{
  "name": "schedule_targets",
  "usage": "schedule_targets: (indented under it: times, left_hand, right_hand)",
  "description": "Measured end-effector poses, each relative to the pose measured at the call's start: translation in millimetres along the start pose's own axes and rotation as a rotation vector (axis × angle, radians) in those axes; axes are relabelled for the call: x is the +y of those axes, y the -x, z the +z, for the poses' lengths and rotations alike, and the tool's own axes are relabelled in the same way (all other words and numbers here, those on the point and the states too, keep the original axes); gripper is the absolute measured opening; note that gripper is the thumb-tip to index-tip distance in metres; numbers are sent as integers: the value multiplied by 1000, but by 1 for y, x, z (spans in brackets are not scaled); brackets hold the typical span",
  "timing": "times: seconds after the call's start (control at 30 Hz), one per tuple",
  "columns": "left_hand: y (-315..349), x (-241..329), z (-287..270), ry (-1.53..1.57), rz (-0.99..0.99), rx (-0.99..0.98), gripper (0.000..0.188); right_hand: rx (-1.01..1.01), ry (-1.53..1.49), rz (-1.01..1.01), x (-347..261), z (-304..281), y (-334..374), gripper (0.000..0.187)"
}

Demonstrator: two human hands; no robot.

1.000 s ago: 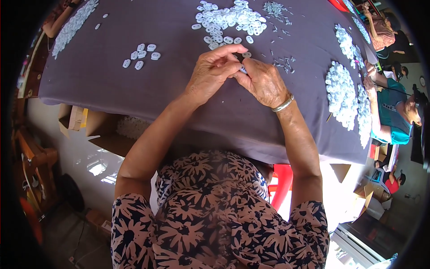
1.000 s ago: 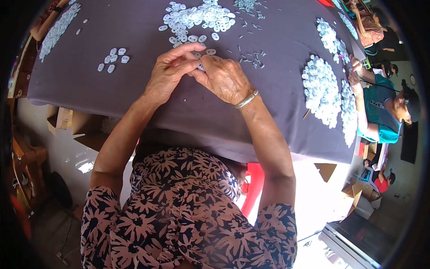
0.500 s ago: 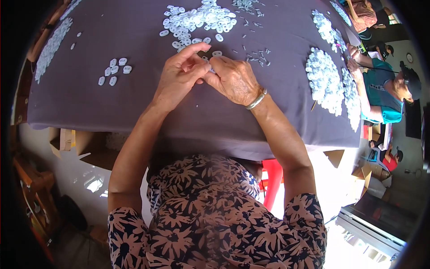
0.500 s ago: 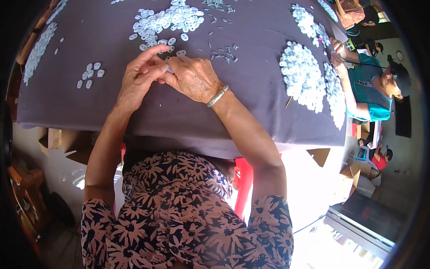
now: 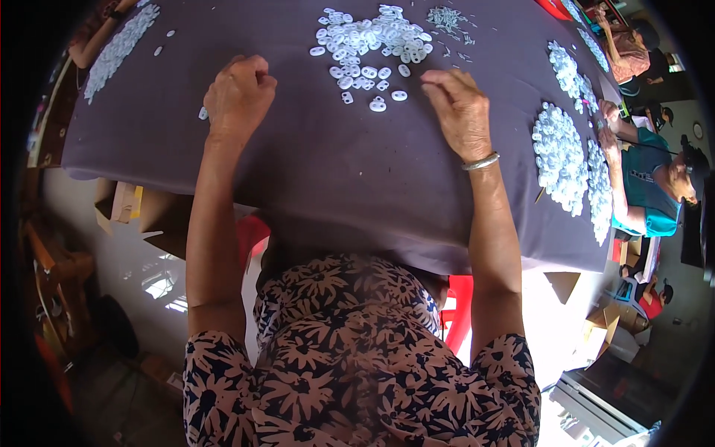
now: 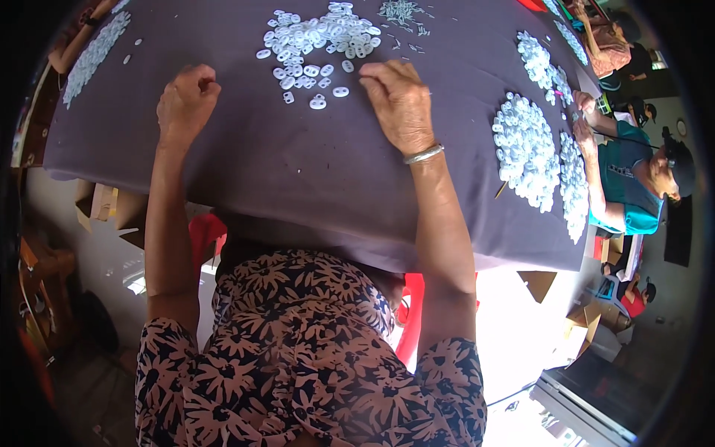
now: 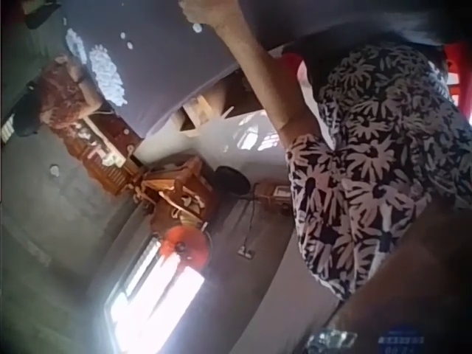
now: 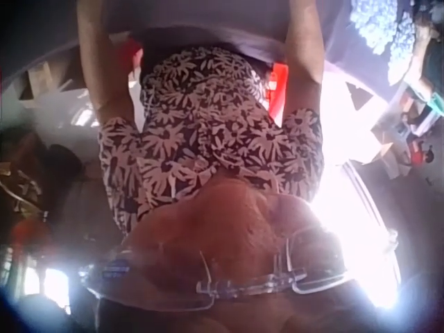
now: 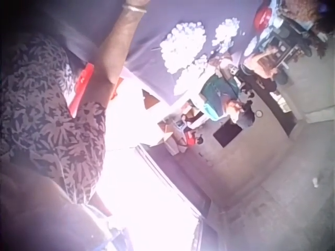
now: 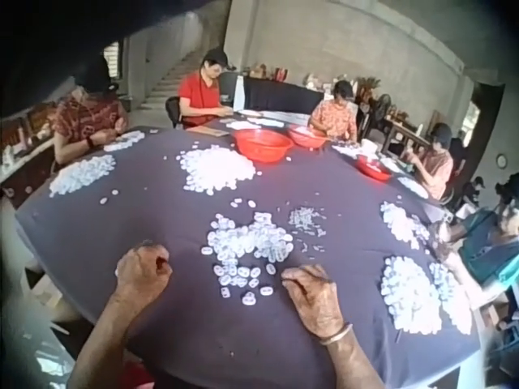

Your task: The person assembles plastic fasteners by inserting small pins into plastic pieces by hand and placing the assembled parts onto the table.

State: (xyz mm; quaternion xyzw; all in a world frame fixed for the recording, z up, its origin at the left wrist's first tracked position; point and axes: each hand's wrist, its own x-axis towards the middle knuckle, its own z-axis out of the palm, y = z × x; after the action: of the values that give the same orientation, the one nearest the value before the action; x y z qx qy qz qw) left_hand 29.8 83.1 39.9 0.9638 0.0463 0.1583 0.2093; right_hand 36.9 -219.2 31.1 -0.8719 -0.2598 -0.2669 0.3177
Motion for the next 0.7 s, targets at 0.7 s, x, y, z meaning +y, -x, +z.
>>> schedule_targets:
  times: [0.7]
  left_hand:
    - [51,80,45,1366,49,-420,25]
  right_hand:
    - [-74,-362,160,-43,12,9,13]
